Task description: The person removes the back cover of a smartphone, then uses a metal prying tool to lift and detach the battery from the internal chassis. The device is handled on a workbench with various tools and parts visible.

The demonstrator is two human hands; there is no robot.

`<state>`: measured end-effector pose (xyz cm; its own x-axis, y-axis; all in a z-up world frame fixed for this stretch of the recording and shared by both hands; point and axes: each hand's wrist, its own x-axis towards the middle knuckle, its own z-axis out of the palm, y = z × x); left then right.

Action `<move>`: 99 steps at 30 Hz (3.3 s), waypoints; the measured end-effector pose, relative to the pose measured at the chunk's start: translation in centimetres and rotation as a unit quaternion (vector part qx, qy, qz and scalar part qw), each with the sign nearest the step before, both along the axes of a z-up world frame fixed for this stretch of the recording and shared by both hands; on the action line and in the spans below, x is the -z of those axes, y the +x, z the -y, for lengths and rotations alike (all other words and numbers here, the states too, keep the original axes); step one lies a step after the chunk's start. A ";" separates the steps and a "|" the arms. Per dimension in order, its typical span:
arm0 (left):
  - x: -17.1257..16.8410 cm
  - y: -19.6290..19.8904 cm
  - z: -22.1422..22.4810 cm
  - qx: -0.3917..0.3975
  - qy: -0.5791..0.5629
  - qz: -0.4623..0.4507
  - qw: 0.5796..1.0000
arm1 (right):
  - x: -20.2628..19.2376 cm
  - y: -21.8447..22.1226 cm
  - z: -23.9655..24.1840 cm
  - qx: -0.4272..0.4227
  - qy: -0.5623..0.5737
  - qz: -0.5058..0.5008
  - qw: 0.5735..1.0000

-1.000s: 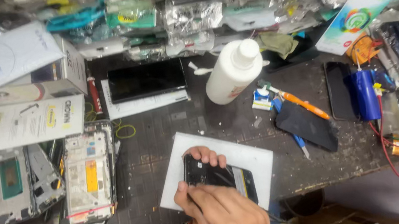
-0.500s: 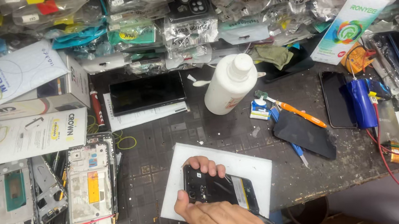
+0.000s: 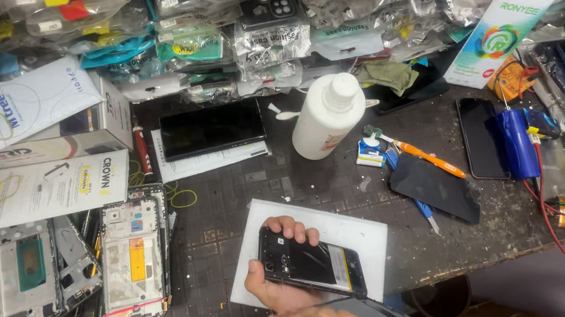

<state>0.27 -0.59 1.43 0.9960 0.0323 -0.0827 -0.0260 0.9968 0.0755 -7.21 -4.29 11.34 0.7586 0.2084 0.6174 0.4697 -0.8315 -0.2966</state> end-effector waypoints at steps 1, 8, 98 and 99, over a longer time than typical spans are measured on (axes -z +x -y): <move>-0.1 0.0 0.0 0.000 0.008 -0.002 1.000 | 0.7 -0.3 0.1 -0.007 -0.016 0.006 1.000; -1.3 -0.2 -0.3 -0.002 0.063 0.001 0.998 | 4.9 -3.9 2.0 -0.041 -0.050 -0.032 0.997; -0.7 -0.9 -1.6 0.060 -0.015 -0.004 0.998 | 4.4 -1.5 10.7 0.127 0.458 -0.516 0.713; -0.8 -0.9 -1.5 0.053 -0.010 0.000 0.999 | 4.7 -1.5 10.6 0.135 0.472 -0.507 0.709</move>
<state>-0.62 0.89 2.25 0.9937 -0.0758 -0.0826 0.0806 0.9952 0.0555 -8.76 -14.93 6.62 0.8457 -0.1720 -0.5052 -0.5205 -0.0566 -0.8520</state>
